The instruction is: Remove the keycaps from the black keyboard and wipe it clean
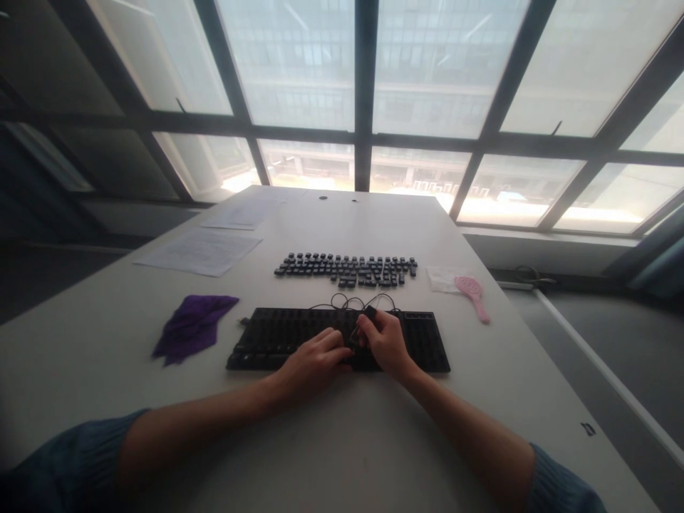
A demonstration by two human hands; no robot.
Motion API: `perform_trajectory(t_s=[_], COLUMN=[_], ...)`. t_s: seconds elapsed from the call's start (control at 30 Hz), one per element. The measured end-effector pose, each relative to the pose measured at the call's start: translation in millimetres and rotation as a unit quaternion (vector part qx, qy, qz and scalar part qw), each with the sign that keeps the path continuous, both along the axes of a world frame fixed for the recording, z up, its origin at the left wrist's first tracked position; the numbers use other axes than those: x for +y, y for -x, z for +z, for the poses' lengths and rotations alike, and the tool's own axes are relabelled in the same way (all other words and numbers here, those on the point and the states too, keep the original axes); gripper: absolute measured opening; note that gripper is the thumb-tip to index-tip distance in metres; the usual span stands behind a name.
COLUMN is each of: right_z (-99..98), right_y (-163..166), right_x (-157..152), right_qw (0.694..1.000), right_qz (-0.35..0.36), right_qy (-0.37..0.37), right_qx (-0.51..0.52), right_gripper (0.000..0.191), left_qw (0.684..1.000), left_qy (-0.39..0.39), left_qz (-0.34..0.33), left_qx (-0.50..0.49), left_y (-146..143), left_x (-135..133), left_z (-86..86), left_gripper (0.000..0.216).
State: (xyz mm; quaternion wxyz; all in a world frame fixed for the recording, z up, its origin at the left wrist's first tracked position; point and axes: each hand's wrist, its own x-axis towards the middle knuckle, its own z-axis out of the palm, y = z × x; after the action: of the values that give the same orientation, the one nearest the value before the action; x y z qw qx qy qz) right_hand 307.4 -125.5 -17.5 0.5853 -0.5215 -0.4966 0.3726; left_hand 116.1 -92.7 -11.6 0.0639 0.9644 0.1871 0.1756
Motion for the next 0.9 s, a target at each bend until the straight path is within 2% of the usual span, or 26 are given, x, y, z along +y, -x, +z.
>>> perform_trajectory(t_s=[0.23, 0.77, 0.9], right_z=[0.3, -0.3, 0.3], right_y=[0.7, 0.1, -0.2], right_x=[-0.4, 0.1, 0.2], right_qw=[1.0, 1.0, 1.0], right_qz=[-0.001, 0.004, 0.001], right_qy=[0.001, 0.0, 0.004], right_qx=[-0.001, -0.015, -0.017], right_gripper=[0.037, 0.038, 0.038], left_qw=[1.0, 0.996, 0.988], left_qy=[0.017, 0.078, 0.13], left_qz=[0.005, 0.021, 0.033], left_qx=[-0.006, -0.034, -0.078], left_y=[-1.3, -2.9, -2.8], left_x=[-2.5, -3.6, -2.6], left_z=[-8.2, -6.7, -2.5], left_gripper=[0.013, 0.008, 0.008])
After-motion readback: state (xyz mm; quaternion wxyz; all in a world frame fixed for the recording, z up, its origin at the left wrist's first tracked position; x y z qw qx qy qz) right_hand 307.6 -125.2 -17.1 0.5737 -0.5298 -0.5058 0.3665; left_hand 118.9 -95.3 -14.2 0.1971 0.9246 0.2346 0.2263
